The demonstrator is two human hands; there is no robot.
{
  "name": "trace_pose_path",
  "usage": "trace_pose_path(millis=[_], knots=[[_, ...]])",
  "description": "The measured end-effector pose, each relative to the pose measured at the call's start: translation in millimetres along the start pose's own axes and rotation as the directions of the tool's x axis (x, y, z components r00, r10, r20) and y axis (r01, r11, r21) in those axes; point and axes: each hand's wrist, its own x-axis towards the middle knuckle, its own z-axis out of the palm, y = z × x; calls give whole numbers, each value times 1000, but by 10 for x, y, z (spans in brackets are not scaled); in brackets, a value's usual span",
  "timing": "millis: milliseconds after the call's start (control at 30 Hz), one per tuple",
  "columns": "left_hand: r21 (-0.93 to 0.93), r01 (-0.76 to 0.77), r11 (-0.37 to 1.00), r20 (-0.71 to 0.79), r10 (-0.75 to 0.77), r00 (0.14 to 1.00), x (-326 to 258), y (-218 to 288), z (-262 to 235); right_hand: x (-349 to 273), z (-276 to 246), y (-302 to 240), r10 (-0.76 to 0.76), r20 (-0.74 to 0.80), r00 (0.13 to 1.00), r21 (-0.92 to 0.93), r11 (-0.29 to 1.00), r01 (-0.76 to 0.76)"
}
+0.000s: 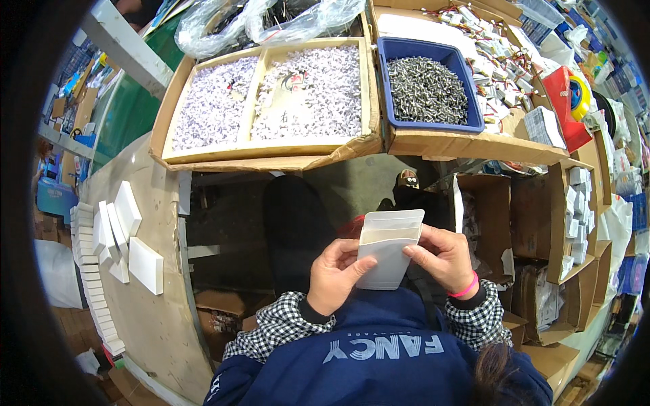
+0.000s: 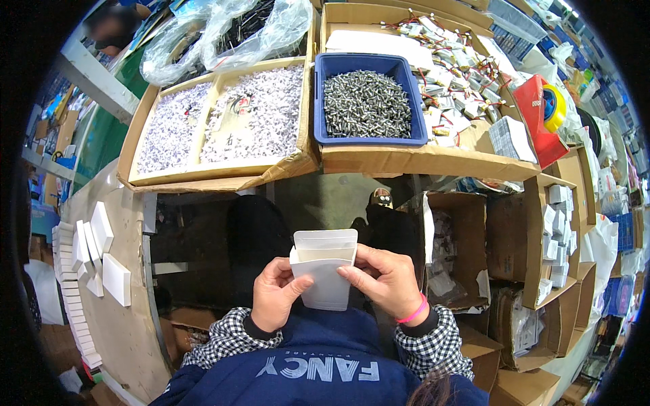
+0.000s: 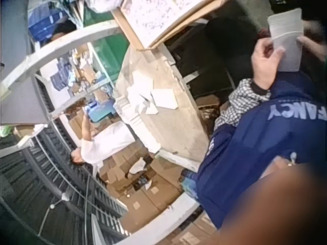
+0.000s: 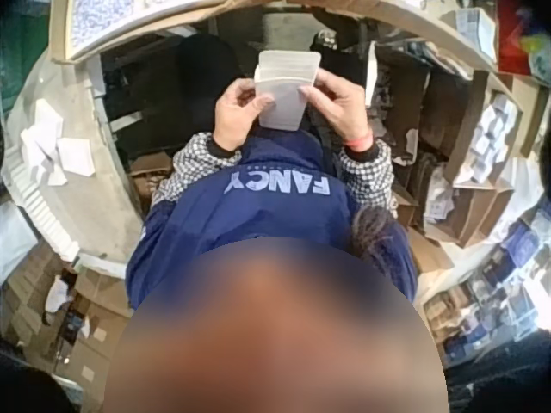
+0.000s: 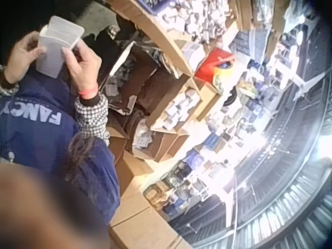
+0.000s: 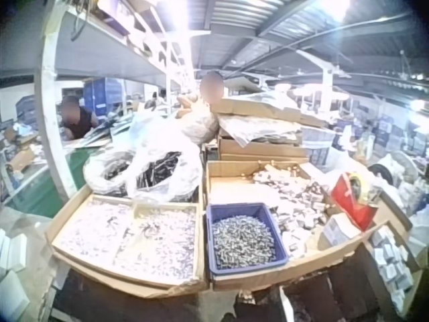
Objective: The person assembles small electronic components by hand. They open white paper boxes, place a small circuit board and a battery inside, then close and seal the boxes with tape. The finished units are placed into a larger cardboard box.
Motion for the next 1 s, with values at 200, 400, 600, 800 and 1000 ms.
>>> trace_pose_path(millis=[200,400,600,800,1000], knots=[[1,-157,988,26,157,987,-13,13,113,-91,94,78,83,-103,991,322,946,-46],[129,-146,981,157,126,980,-38,22,29,-190,105,211,-57,-104,993,188,979,76],[318,-80,945,143,35,989,-119,79,-65,-250,116,171,-21,-51,998,-5,1000,21],[364,-199,910,91,178,980,-159,77,-64,-155,38,74,-161,66,985,-167,971,170],[322,-233,918,117,206,972,-167,109,-10,-196,76,42,-158,-51,986,-68,986,154]])
